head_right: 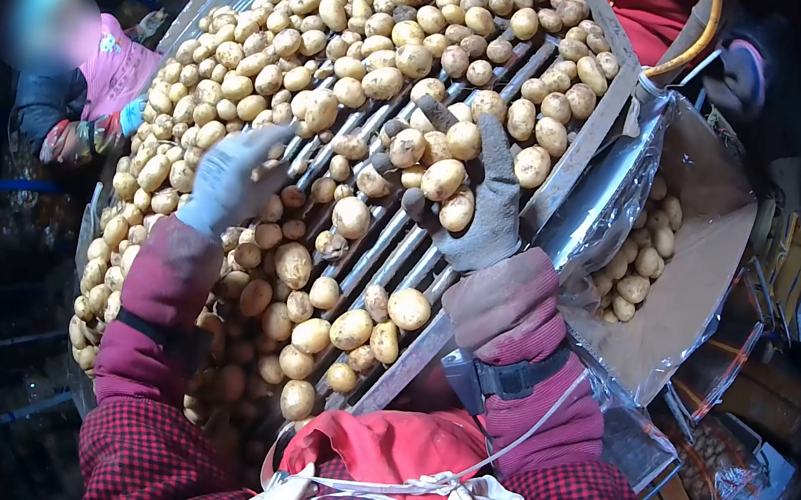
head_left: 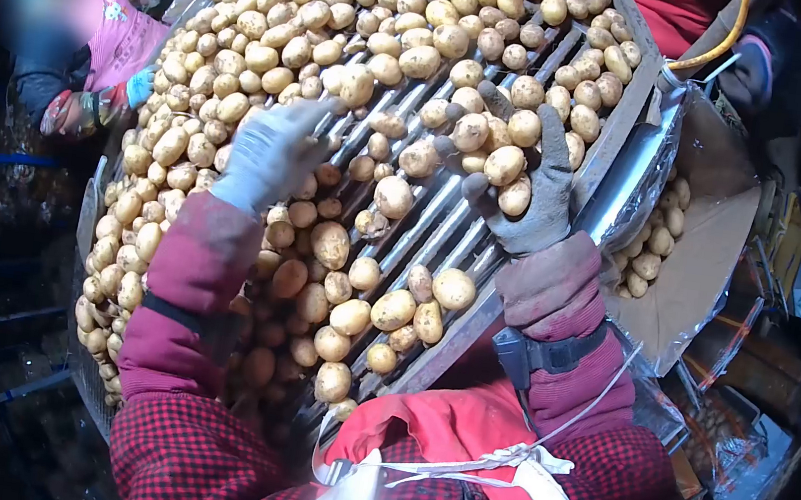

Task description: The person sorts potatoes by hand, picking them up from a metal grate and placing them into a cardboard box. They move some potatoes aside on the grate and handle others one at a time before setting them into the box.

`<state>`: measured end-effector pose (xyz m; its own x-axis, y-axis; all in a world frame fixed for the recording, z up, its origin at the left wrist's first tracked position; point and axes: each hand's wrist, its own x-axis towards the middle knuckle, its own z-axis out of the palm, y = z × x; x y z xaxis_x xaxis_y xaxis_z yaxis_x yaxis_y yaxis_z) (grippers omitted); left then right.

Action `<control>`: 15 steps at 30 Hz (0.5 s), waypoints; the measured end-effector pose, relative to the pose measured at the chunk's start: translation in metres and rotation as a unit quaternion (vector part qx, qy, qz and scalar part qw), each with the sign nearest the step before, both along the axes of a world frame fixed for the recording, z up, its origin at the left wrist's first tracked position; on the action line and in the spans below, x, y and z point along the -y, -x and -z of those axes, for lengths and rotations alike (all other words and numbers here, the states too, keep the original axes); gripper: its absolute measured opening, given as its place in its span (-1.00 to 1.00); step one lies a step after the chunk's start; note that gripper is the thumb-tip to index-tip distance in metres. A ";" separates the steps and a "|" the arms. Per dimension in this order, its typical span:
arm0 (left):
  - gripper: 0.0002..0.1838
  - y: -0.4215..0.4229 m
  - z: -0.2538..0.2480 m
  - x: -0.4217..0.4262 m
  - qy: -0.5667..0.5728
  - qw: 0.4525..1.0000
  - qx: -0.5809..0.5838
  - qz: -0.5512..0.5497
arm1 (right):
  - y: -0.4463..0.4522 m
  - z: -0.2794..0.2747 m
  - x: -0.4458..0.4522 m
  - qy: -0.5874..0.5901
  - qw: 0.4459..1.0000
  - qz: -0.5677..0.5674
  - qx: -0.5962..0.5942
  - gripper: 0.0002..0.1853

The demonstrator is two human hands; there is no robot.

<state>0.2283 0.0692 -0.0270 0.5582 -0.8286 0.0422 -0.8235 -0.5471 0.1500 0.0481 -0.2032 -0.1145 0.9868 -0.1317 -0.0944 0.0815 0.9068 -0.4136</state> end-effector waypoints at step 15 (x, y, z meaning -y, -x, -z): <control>-0.47 0.037 0.047 0.038 -0.127 0.988 -0.076 0.046 | 0.006 -0.003 -0.010 0.242 0.965 0.074 0.074 -0.15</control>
